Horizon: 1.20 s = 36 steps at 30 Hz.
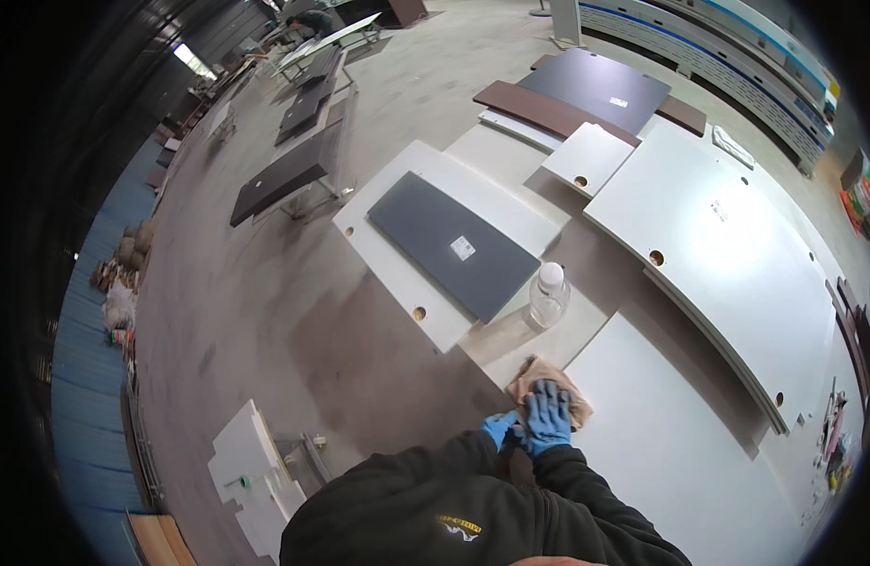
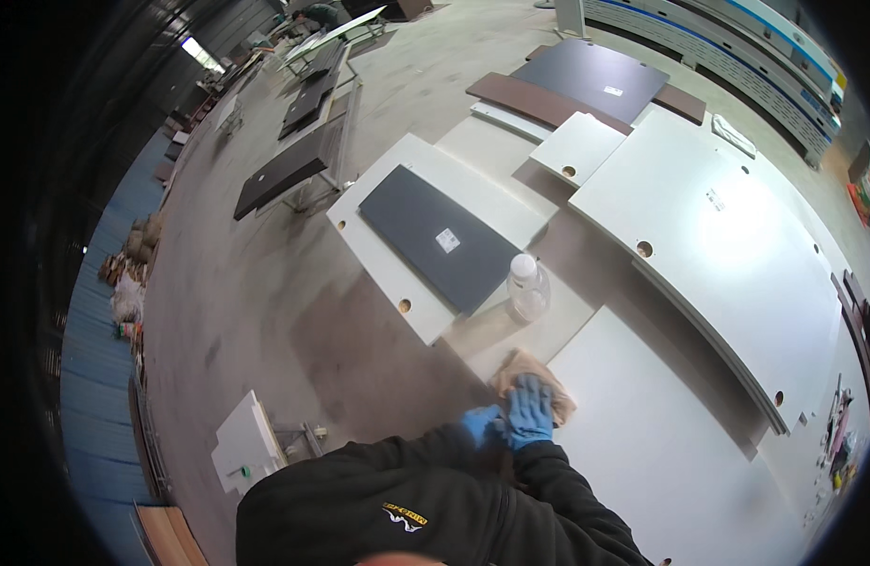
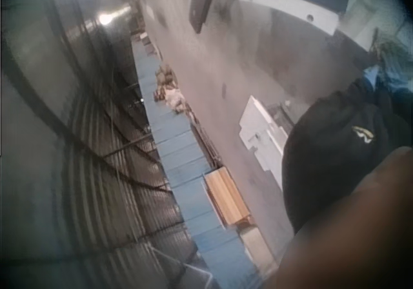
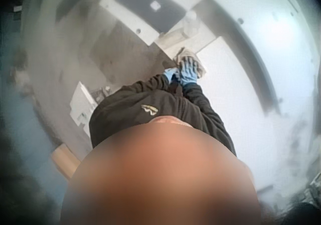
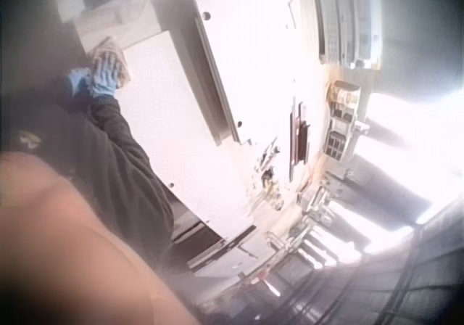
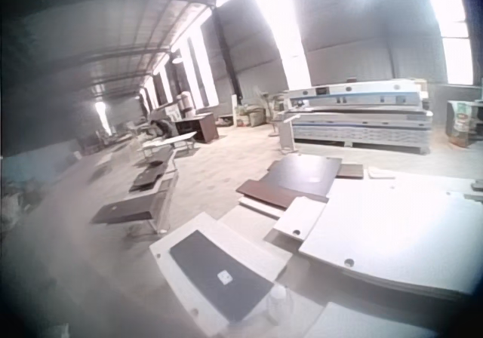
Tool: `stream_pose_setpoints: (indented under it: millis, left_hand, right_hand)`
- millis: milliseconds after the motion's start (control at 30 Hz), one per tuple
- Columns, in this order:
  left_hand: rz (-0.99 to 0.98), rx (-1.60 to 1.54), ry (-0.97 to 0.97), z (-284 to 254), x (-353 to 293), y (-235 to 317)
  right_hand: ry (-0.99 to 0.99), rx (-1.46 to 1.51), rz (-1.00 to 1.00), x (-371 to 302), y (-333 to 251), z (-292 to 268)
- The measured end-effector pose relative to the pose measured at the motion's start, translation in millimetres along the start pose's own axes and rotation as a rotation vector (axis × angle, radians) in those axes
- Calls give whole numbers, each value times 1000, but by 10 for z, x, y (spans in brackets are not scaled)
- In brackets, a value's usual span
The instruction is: The person wipes a large white panel with a cloth, then picks up a plastic bottle and pours liquid onto the cloth. They continue wiping the panel surface and edges, flip the panel over, and wipe the other side. The person repeats the process on multiple panels, handling them one at a time.
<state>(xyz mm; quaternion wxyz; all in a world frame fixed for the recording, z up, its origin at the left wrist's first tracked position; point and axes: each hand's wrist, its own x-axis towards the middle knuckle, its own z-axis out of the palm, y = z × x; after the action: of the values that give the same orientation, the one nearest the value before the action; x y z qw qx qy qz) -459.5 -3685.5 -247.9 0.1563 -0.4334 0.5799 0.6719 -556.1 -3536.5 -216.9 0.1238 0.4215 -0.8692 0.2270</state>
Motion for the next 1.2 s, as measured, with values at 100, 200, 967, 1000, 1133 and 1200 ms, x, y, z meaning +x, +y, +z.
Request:
stream_pose_setpoints:
  millis: [100,200,967,1000,1133,1200]
  left_hand:
    - [164,30,22,-163,-5,-335]
    - [277,154,92,-289,-129,-706]
    - [-347,-830,303,-400,-617,-2489]
    - [-366,-760,323,-394,-611,-2420]
    - [-176,-413,276,-384,-558,-2209]
    - [-15,-48,251,-341,-507,-2190]
  right_hand:
    - [-143,201,2,-111,-89,-13]
    - [-61,133,-269,-195,36,-118]
    - [-263,321,-588,34,257,-652]
    - [-259,306,-594,-3,294,-709]
    - [-515,211,-509,-127,442,-900]
    - [-469,235,-516,-103,435,-867]
